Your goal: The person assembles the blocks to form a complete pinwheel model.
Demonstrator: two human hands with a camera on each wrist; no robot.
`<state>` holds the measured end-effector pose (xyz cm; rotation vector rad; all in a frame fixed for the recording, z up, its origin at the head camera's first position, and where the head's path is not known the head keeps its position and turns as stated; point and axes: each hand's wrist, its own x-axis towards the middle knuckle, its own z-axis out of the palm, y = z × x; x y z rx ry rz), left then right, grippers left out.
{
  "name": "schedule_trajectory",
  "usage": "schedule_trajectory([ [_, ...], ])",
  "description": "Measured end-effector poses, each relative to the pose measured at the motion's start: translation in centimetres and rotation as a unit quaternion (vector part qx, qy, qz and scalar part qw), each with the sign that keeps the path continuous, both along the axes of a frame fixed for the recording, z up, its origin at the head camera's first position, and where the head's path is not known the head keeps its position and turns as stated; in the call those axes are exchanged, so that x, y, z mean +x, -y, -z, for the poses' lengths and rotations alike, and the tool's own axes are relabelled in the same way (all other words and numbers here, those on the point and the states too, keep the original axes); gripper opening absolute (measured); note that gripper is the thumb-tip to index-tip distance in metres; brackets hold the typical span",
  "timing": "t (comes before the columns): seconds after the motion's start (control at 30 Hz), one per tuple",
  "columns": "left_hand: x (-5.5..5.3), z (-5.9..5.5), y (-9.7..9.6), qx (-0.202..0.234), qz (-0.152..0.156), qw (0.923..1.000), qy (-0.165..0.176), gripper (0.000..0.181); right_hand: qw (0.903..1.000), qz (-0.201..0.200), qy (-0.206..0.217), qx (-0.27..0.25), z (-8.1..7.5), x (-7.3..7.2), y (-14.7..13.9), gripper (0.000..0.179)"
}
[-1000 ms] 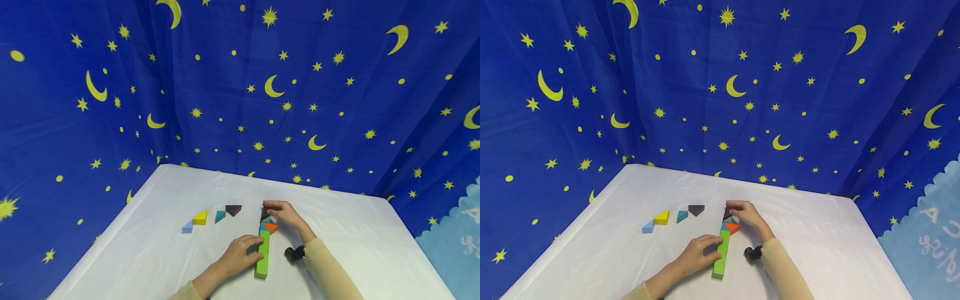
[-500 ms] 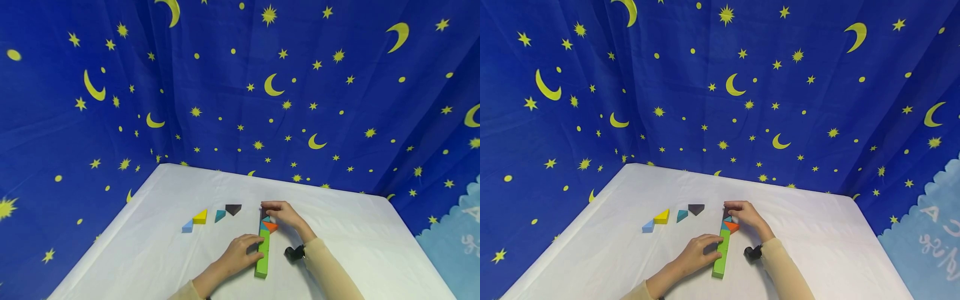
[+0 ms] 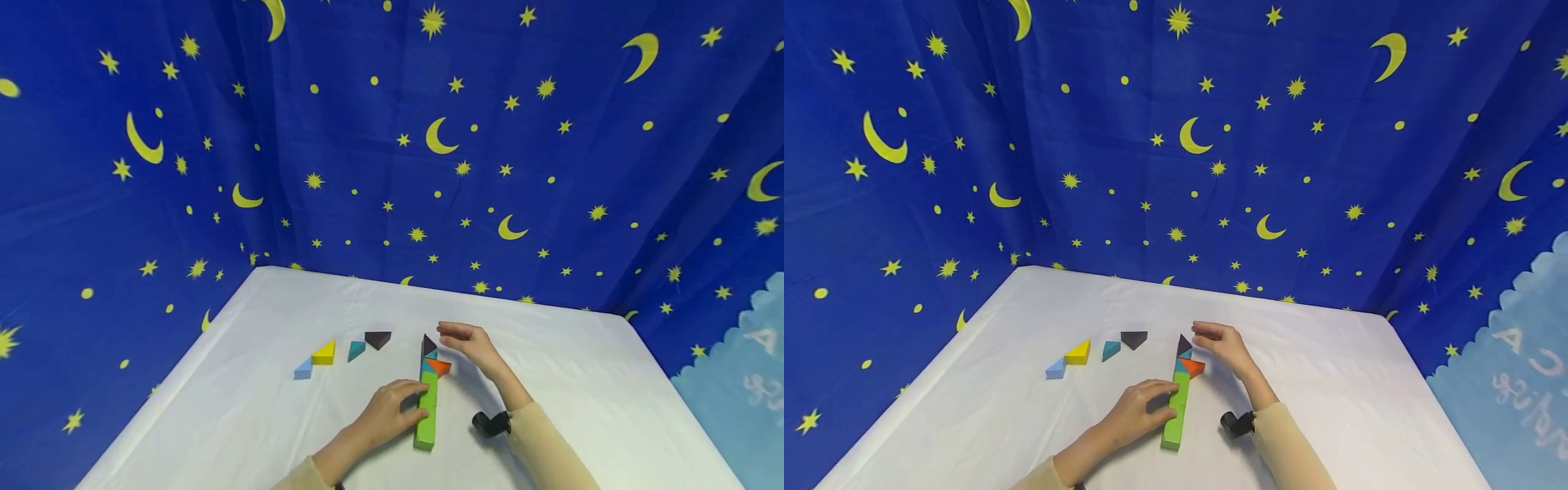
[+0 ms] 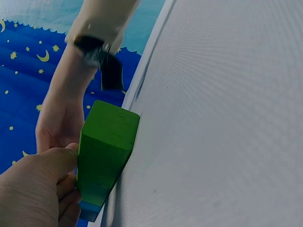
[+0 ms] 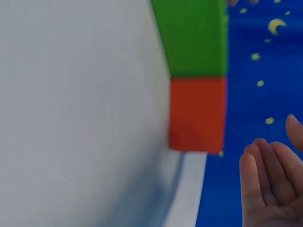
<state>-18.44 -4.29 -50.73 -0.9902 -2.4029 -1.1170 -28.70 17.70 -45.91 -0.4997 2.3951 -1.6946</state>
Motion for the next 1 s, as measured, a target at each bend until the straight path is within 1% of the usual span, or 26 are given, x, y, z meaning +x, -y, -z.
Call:
schedule_trajectory([
  [0.1,0.0,0.0,0.0,0.003,-0.001,1.0000,0.001,0.039,0.9991,0.019,0.016,-0.033,-0.5,1.8,-0.3,0.045],
  [0.27,-0.2,0.1,0.0,0.008,-0.003,1.0000,0.002,0.038,0.9961,0.041,0.041,-0.066,-1.0,5.0,-0.7,0.043],
  [0.4,-0.1,0.0,-0.1,0.008,-0.002,0.9999,0.005,0.039,0.9939,0.048,0.054,-0.083,-1.0,7.3,-0.7,0.042],
  [0.47,-0.1,-0.1,-0.1,0.006,-0.003,0.9999,0.009,0.038,0.9933,0.047,0.059,-0.088,-1.0,8.0,-0.6,0.042],
  [0.53,-0.2,-0.1,-0.1,0.005,-0.002,0.9999,0.013,0.038,0.9924,0.045,0.062,-0.097,-0.9,8.6,-0.4,0.043],
  [0.63,-0.2,-0.2,0.0,0.007,-0.001,0.9998,0.017,0.038,0.9917,0.043,0.062,-0.104,-0.7,9.0,0.0,0.044],
  [0.7,-0.2,-0.2,0.0,0.007,-0.001,0.9998,0.018,0.038,0.9914,0.044,0.065,-0.104,-1.0,9.5,0.4,0.044],
  [0.73,-0.2,-0.1,0.0,0.008,-0.001,0.9998,0.017,0.038,0.9913,0.048,0.067,-0.102,-0.8,9.6,0.5,0.044],
  [0.87,-0.3,0.1,0.0,0.007,0.001,0.9998,0.018,0.039,0.9924,0.056,0.063,-0.090,0.2,10.0,1.1,0.042],
  [0.93,-0.3,0.2,0.0,0.008,0.003,0.9998,0.017,0.039,0.9941,0.058,0.043,-0.081,1.4,9.9,1.2,0.041],
  [1.0,-0.3,0.2,0.0,0.009,0.006,0.9998,0.017,0.039,0.9950,0.059,0.025,-0.076,2.0,10.1,1.4,0.042],
])
